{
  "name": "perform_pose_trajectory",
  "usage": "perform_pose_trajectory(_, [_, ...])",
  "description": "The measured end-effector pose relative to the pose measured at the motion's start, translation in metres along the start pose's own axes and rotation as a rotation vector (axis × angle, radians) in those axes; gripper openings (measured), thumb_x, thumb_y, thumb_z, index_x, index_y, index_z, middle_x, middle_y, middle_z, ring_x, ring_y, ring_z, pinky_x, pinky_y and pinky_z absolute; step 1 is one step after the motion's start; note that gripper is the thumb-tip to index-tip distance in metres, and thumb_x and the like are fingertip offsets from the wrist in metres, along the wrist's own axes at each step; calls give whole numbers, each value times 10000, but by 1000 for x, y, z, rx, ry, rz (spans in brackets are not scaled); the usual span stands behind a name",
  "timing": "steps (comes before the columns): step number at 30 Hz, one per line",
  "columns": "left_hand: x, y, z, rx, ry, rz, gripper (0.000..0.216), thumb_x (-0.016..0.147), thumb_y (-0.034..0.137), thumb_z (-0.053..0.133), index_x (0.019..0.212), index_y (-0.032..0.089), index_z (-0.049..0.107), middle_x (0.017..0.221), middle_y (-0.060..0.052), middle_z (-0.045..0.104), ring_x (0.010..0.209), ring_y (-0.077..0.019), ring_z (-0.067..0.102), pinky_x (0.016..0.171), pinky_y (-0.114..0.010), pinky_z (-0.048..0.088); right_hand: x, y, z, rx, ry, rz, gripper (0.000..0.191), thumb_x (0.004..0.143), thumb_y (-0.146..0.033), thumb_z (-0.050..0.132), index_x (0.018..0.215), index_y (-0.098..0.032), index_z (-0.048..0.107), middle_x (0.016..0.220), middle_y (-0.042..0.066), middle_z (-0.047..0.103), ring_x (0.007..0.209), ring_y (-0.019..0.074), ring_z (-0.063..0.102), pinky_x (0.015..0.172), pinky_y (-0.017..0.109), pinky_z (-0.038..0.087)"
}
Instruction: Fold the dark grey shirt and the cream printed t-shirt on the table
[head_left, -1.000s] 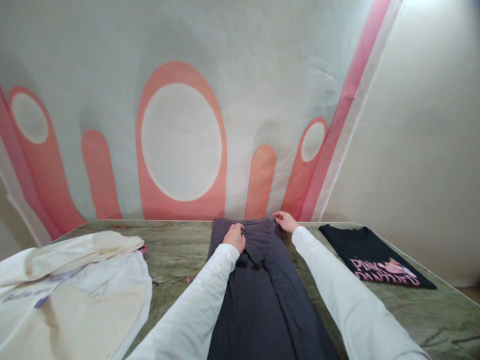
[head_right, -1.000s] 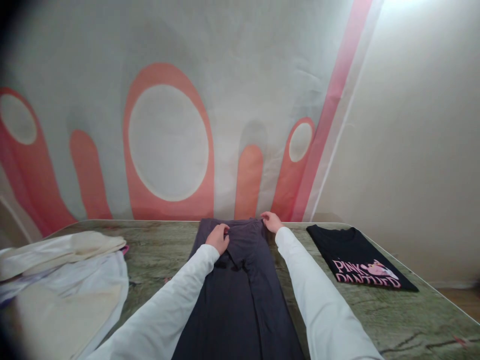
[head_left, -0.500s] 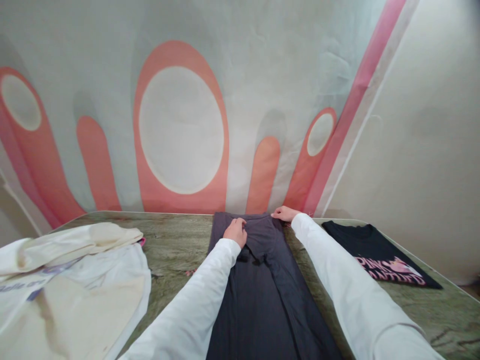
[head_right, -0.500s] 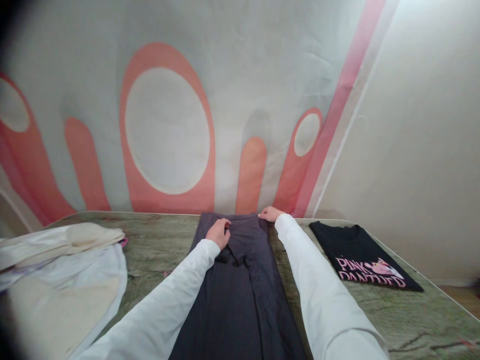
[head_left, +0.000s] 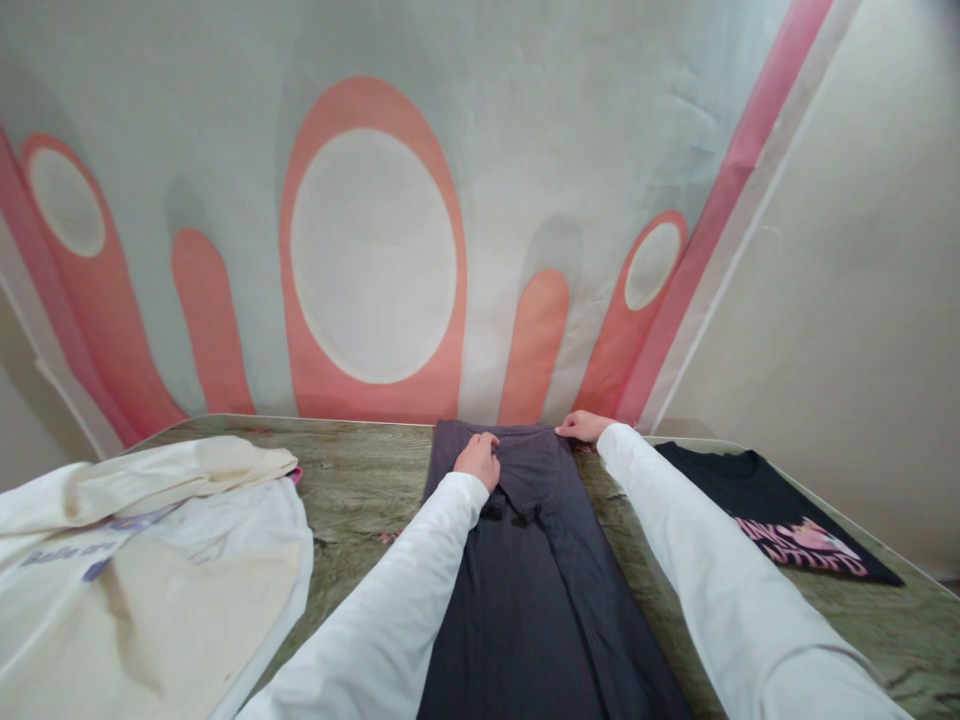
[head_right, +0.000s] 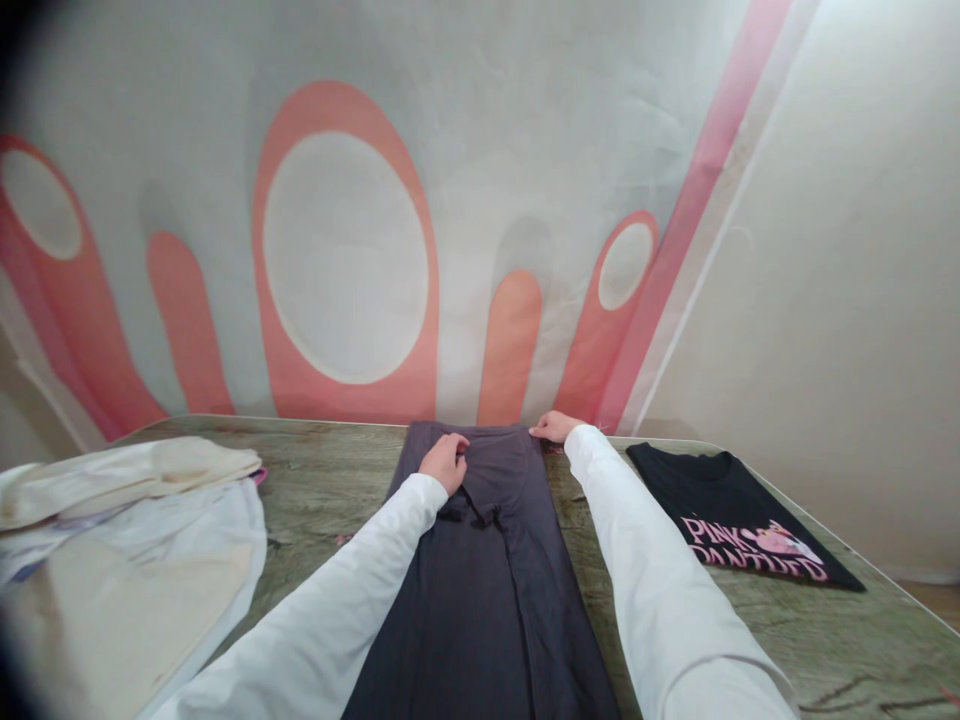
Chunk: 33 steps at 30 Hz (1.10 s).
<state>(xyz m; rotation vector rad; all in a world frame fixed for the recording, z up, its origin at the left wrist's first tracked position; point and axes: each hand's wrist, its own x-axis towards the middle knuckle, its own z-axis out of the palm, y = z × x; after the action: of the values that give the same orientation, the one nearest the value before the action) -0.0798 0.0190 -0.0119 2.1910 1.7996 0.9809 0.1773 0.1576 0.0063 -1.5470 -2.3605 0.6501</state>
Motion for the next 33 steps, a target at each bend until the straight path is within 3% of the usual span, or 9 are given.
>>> perform_pose_trajectory(9, [1, 1, -5, -51, 108, -34, 249, 701, 39, 468, 907, 166, 528, 925, -55, 504, 882, -146, 511, 838, -255, 395, 1, 0, 15, -50, 117, -11, 324, 675, -431, 575, 598, -119, 612, 554, 21, 580, 555, 124, 508, 555, 225, 388])
perform_pose_trajectory(12, [0, 4, -8, -8, 37, -35, 219, 722, 62, 467, 891, 172, 552, 933, -59, 509, 885, -154, 511, 836, -266, 389, -3, -2, 20, -59, 211, -15, 271, 687, -367, 590, 735, -101, 619, 691, 60, 619, 639, 141, 545, 613, 238, 415])
perform_pose_trajectory(15, [0, 16, -18, 90, -37, -31, 163, 727, 133, 515, 865, 194, 579, 984, -71, 524, 984, -213, 468, 877, -355, 346, -13, -7, 20, -69, 338, -29, 302, 736, -312, 546, 928, -81, 580, 896, 123, 607, 780, 166, 565, 725, 280, 422])
perform_pose_trajectory(19, [-4, 47, -26, 119, -247, 165, 202, 762, 199, 494, 945, 214, 578, 1076, -81, 545, 1089, -249, 415, 921, -425, 284, -39, -24, 21, -79, 443, -96, 310, 833, -198, 354, 1075, -93, 517, 1060, 145, 554, 934, 167, 540, 864, 318, 377])
perform_pose_trajectory(22, [-15, 69, -17, 98, -370, 285, 271, 803, 277, 438, 1046, 223, 547, 1171, -73, 517, 1124, -233, 409, 939, -413, 279, -65, -40, 31, -93, 415, -208, 345, 838, -175, 319, 1128, -144, 504, 1163, 99, 520, 1074, 149, 467, 942, 302, 321])
perform_pose_trajectory(26, [-31, 73, 4, 127, -404, 343, 463, 818, 430, 375, 1225, 212, 409, 1335, -87, 345, 1233, -260, 264, 988, -493, 148, -90, -49, 50, -199, 201, -309, 441, 867, -333, 290, 1277, -190, 365, 1333, 71, 365, 1226, 164, 301, 1010, 366, 220])
perform_pose_trajectory(29, [-37, 65, 10, 138, -461, 345, 558, 803, 508, 356, 1280, 221, 338, 1368, -78, 281, 1250, -264, 227, 991, -520, 99, -91, -37, 53, -275, 97, -163, 557, 850, -489, 246, 1337, -219, 239, 1397, 47, 232, 1275, 188, 189, 1028, 419, 133])
perform_pose_trajectory(33, [-38, 61, 8, 199, -473, 349, 614, 794, 550, 322, 1305, 211, 298, 1387, -68, 232, 1261, -260, 195, 987, -536, 82, -78, -15, 41, -294, 142, 42, 610, 838, -546, 186, 1338, -202, 242, 1403, 63, 207, 1281, 224, 162, 1018, 464, 92])
